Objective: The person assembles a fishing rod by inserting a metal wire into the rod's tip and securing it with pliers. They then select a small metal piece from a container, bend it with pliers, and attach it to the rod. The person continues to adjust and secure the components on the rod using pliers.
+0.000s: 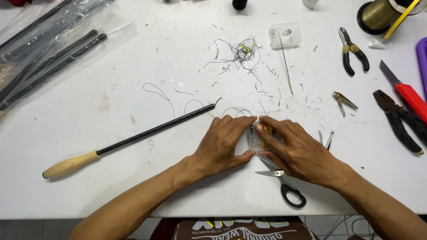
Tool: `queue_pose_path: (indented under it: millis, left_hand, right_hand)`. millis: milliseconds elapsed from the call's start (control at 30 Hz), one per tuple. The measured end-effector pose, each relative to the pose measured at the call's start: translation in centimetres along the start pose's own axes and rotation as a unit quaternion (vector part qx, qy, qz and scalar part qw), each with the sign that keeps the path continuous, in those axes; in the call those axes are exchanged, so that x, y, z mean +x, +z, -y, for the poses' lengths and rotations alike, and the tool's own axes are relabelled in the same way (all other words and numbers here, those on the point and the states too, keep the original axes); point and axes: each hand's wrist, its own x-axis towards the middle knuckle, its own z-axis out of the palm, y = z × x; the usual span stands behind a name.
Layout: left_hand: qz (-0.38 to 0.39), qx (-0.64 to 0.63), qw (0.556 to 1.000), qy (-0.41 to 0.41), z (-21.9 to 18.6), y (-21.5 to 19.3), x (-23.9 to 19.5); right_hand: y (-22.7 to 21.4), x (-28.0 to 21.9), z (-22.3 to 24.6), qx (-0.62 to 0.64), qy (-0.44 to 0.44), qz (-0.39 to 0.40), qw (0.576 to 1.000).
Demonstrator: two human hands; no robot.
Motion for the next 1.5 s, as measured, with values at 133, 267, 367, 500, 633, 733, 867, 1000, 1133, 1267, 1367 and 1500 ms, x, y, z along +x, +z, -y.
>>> queue_pose_path:
  millis: [133,267,367,500,633,733,867,1000,1133,1267,1367,1500]
  left_hand:
    - [-0.008,-0.009,1.0,-0.001,-0.3,0.3,0.0]
    - [-0.022,-0.001,1.0,-0.002,-0.3,0.5,-0.1]
    - [-0.022,-0.003,1.0,0.001,0.0,0.8,-0.3]
    - [-0.023,0.0,1.0,-0.005,0.0,0.8,-0.5]
    - [-0.015,-0.016,1.0,-0.021,0.0,0.8,-0.6]
    - [-0.013,-0.066,0.995,-0.068,-0.6,0.4,-0.2]
    - [-0.011,-0.074,0.993,-0.091,-0.9,0.0,-0.1]
    - [-0.006,-0.071,0.993,-0.093,-0.9,0.0,-0.1]
    - [0.005,-0.069,0.993,-0.095,-1.1,-0.4,-0.1]
    - [-0.007,-0.056,0.994,-0.099,-1.1,-0.2,-0.2]
    - [-0.029,-0.027,0.997,-0.073,-0.4,0.8,-1.1]
    - [-0.118,-0.005,0.993,-0.002,-1.5,-0.6,-0.7]
  right_hand:
    - [-0.1,0.2,0.2,-0.017,-0.001,0.014,1.0]
    - [-0.3,0.4,0.5,-0.005,-0.002,0.014,1.0]
    - [-0.6,0.5,0.6,0.006,0.0,0.012,1.0]
    - [-0.9,-0.3,-0.6,0.071,-0.012,-0.014,0.997]
    - [-2.5,1.0,-1.0,0.127,0.039,-0.044,0.99]
    - [-2.2,1.9,-2.4,0.145,0.135,-0.104,0.975]
    - [0.3,2.1,-4.4,0.079,0.178,-0.145,0.97]
    - [1.5,2.5,-4.2,0.075,0.22,-0.141,0.962]
    - [-0.1,2.2,-3.2,0.09,0.199,-0.145,0.965]
    - [-1.6,1.2,-2.4,0.097,0.19,-0.17,0.962]
    - [-2.2,0.0,-2.8,0.073,0.177,-0.181,0.965]
    - [-3.4,-1.3,-4.4,0.043,0.201,-0.181,0.962]
